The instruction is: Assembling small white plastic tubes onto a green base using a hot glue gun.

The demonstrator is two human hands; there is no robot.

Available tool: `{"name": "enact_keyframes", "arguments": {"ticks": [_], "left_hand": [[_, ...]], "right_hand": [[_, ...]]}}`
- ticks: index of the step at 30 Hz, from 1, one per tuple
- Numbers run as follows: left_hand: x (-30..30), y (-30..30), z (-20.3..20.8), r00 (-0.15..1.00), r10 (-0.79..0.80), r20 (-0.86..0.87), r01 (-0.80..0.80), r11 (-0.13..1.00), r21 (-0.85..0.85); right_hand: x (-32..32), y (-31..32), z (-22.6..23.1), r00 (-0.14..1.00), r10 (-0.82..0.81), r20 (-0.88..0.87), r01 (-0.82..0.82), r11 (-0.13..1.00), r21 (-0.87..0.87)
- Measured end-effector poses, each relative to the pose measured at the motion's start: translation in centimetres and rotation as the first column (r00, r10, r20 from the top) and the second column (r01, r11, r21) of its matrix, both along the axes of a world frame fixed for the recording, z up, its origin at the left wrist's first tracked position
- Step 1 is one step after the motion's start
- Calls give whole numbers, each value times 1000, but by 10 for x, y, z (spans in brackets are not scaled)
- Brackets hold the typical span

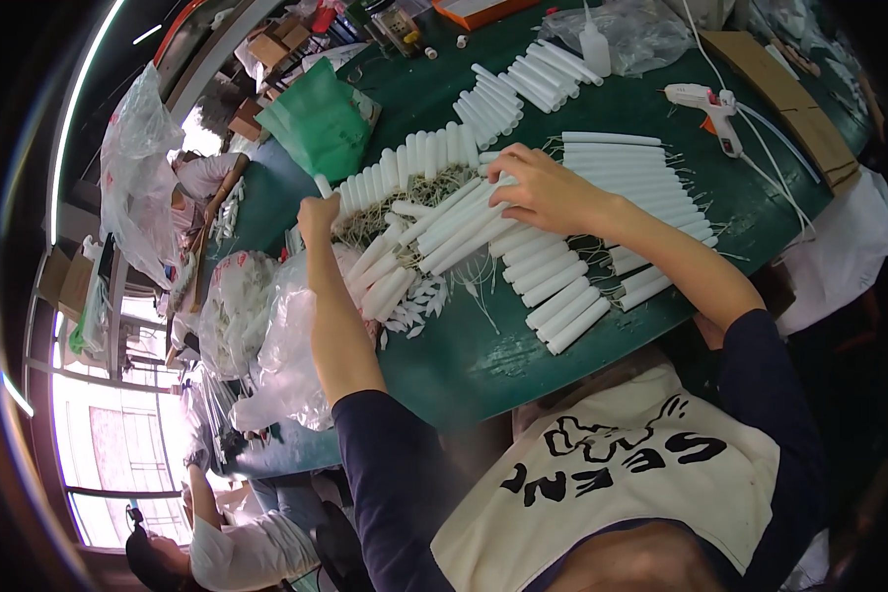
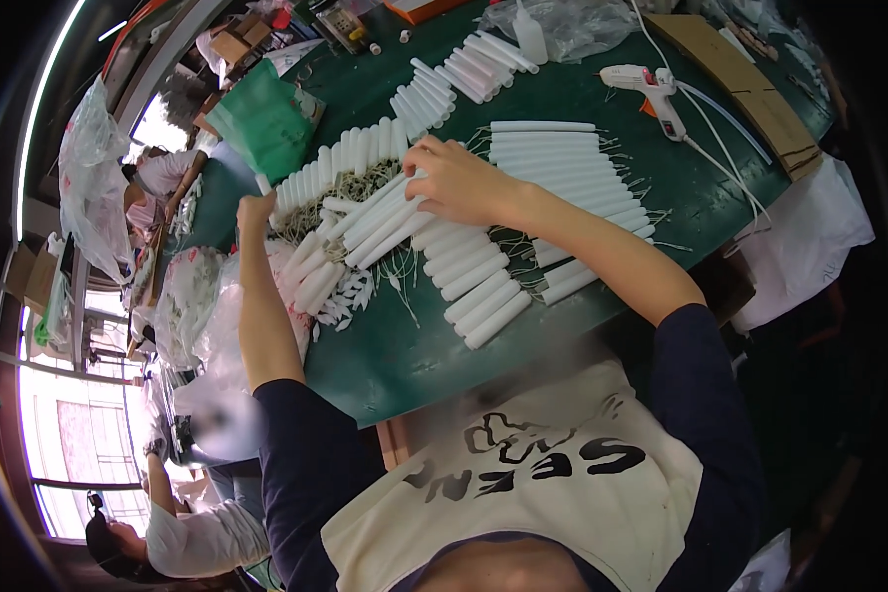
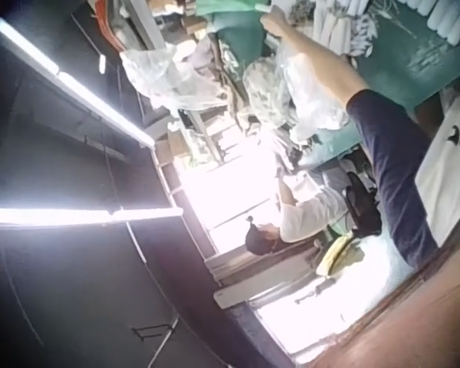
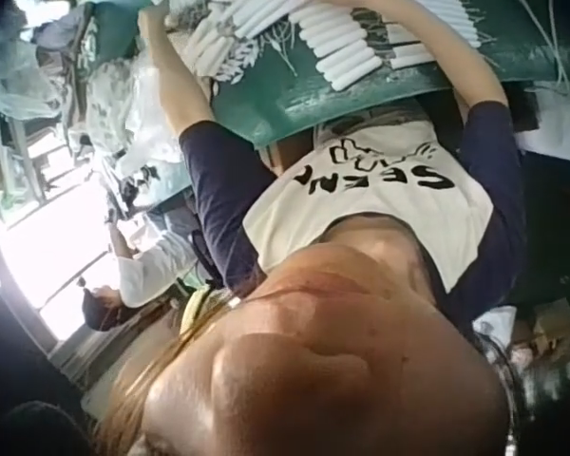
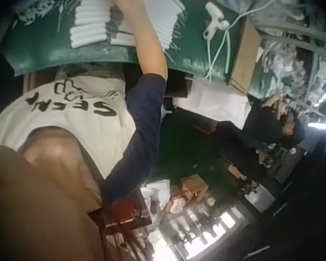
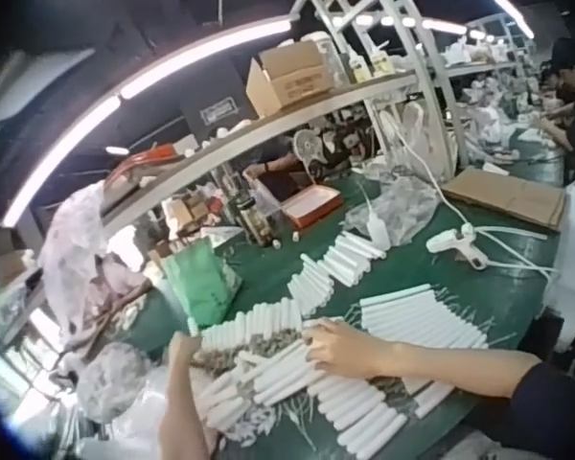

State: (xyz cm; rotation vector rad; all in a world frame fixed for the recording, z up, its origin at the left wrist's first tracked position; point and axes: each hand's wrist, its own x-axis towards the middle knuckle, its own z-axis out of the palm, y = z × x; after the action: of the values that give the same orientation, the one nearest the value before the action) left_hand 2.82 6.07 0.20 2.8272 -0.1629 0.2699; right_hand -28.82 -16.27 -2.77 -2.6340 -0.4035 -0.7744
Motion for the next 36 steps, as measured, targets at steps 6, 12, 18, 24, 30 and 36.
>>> {"name": "enact_keyframes", "arguments": {"ticks": [6, 12, 18, 24, 30, 36], "left_hand": [[-14, 24, 38, 931, -243, 274, 260, 965, -28], [-66, 27, 75, 791, -274, 546, 431, 884, -180], [-108, 29, 104, 784, -243, 572, 536, 730, -424], [-158, 37, 129, 621, -340, 707, 783, 303, -542], [-223, 59, 113, 643, -467, 607, 742, 578, -340], [-258, 96, 84, 706, -526, 475, 705, 582, -404]], "right_hand": [[4, 2, -4, 1000, 6, -12, -5, 1000, 17], [2, 2, 2, 1000, 28, -9, -28, 999, 33], [1, -13, 8, 1000, -10, 20, 9, 997, 70], [19, -39, 7, 991, -114, 68, 101, 979, 175], [56, -102, -21, 782, -621, 47, 618, 783, 74], [85, -131, -51, 674, -738, -22, 735, 673, -81]]}}
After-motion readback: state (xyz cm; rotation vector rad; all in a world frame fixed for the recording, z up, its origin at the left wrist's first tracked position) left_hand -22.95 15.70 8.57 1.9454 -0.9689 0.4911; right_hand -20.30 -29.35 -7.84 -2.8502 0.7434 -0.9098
